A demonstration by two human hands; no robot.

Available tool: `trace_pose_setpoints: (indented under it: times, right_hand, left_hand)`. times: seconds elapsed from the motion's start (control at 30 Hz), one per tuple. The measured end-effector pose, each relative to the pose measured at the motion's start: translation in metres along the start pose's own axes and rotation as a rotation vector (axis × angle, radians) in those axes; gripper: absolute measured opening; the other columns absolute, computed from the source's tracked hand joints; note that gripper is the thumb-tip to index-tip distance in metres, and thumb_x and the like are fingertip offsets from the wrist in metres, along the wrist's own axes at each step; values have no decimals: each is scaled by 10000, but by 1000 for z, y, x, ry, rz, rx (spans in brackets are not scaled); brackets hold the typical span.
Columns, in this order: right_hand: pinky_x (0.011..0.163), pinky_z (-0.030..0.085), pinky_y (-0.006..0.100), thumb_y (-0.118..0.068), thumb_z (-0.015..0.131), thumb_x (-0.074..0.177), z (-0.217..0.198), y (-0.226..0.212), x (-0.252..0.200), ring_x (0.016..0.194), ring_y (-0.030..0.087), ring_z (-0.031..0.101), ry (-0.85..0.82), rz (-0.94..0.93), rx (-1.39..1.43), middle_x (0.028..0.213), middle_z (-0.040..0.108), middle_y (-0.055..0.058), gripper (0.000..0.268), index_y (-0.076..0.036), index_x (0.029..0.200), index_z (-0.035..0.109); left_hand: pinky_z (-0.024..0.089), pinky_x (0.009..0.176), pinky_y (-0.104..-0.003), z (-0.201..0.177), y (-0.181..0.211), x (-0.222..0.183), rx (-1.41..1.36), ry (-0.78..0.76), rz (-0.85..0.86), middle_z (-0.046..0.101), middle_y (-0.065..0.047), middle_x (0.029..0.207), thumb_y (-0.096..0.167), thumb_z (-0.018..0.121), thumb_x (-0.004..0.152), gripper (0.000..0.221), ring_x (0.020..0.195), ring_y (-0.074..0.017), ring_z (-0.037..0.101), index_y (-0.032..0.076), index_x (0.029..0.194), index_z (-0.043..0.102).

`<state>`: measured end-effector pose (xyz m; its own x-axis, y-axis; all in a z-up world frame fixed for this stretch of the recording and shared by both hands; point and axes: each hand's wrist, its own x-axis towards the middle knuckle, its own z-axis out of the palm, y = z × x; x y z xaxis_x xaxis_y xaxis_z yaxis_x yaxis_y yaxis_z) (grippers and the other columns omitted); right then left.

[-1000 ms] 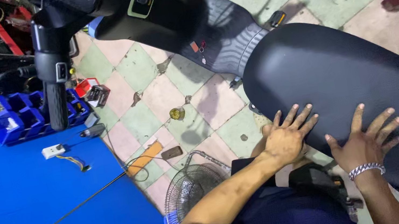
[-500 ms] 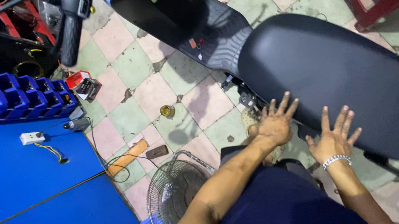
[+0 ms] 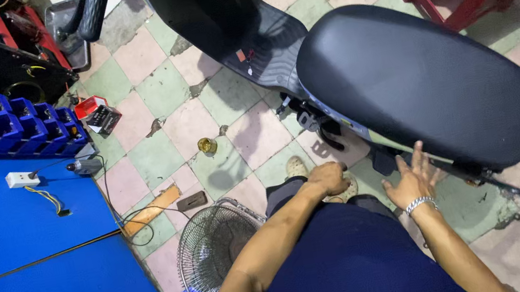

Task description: The person tests electrical connections on an electric scooter with a multimeter and then moves an electric motor and a fan before handling the scooter seat and attaching a tag near the handlebars.

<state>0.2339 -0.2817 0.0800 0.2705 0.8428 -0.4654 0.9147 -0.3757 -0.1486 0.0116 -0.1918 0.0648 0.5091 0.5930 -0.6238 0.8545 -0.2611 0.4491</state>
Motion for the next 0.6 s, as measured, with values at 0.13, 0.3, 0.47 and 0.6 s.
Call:
trace_pose_setpoints:
  times: [0.13,0.3,0.47,0.6]
  right_hand:
    - [1206,294,519,-504,765,808,51,-4,2,1500,411,294,-177,50,249,1636,257,221,872,-123,1530,459]
    - [1130,444,415,-466,761,817,88,9,-33,1335,393,574,-234,78,400,1397,618,264,765,-53,1436,585]
    - [1044,519,402,-445,754,810,118,-12,-60,1188,373,679,-292,86,451,1285,689,243,726,-55,1403,601]
    - [1030,497,429,-467,771,818,140,-41,-79,1199,395,642,-180,53,412,1290,671,243,691,-33,1340,641]
  left_hand:
    - [510,1012,-440,11,-18,-22,-29,4,6,674,-188,1289,365,681,841,546,1213,-341,634,94,1314,660]
    - [495,1021,-441,23,-42,-51,-79,-49,-61,678,-159,1292,365,682,842,544,1223,-331,625,115,1324,648]
    - [491,1051,-426,32,-74,-83,-91,-100,-75,690,-169,1275,379,691,863,529,1228,-333,628,134,1332,665]
    - [502,1037,-410,44,-105,-100,-105,-164,-77,712,-117,1264,381,674,870,531,1216,-302,640,138,1340,640]
